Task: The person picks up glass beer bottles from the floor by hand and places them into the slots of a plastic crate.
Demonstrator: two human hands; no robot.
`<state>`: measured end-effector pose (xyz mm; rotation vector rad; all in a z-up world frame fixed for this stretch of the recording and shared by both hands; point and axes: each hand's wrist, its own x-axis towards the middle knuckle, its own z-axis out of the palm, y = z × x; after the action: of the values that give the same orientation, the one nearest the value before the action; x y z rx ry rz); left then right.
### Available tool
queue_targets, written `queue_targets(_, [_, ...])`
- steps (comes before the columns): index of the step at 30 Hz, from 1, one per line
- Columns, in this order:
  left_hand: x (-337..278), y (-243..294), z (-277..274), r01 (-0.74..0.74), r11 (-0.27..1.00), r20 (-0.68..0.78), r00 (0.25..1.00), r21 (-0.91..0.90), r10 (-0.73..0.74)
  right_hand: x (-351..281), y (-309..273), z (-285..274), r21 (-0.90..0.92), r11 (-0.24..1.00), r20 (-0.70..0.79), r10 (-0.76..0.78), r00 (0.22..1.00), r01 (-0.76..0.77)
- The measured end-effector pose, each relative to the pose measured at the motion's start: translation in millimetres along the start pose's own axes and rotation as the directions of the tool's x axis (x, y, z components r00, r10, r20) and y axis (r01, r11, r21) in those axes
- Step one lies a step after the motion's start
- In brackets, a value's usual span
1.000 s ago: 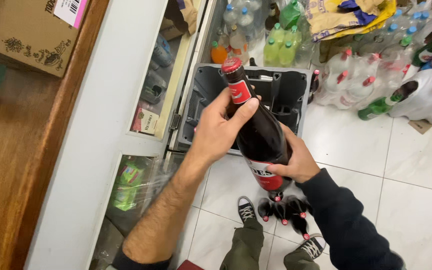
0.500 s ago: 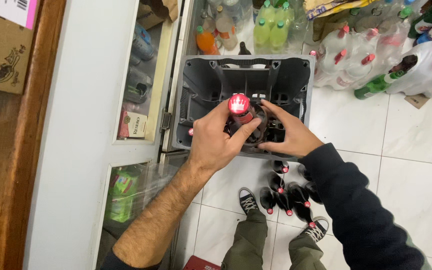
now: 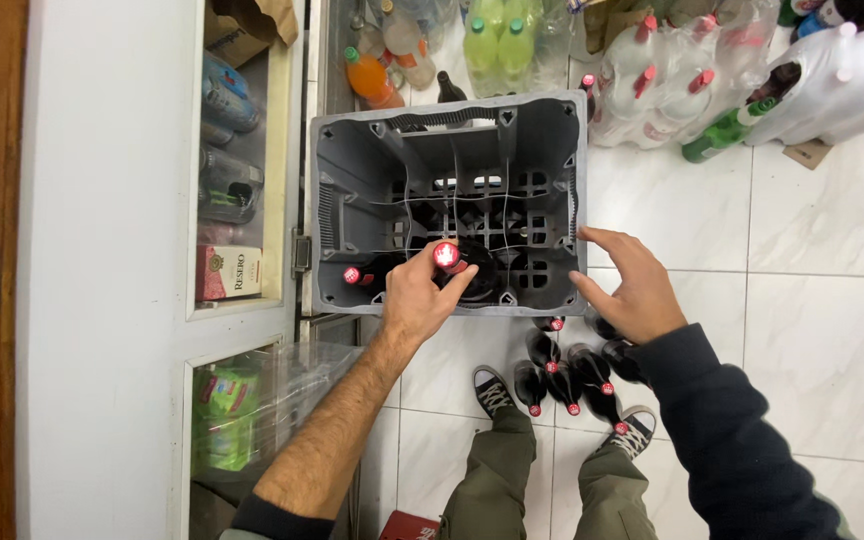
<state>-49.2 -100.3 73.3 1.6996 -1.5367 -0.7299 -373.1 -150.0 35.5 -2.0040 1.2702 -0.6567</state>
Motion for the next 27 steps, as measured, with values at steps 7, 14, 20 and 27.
queue_targets(7, [4,-51,47,0.178,0.977,0.186,0.962,0.121,-0.199,-22,22,28,-0.048,0.998,0.029,-0.033,0.999,0.035])
queue_targets(14, [10,-103,82,0.223,0.864,0.31,0.869,0.451,-0.386,-28,26,30,-0.077,0.989,0.023,-0.128,0.992,0.129])
queue_targets(20, [20,-128,101,0.2,0.779,0.359,0.801,0.594,-0.479,-36,30,37,-0.128,0.978,0.047,-0.158,0.986,0.162])
queue_targets(27, [26,-121,119,0.192,0.704,0.344,0.766,0.684,-0.543,-42,28,29,-0.03,0.991,0.07,-0.13,0.989,0.132])
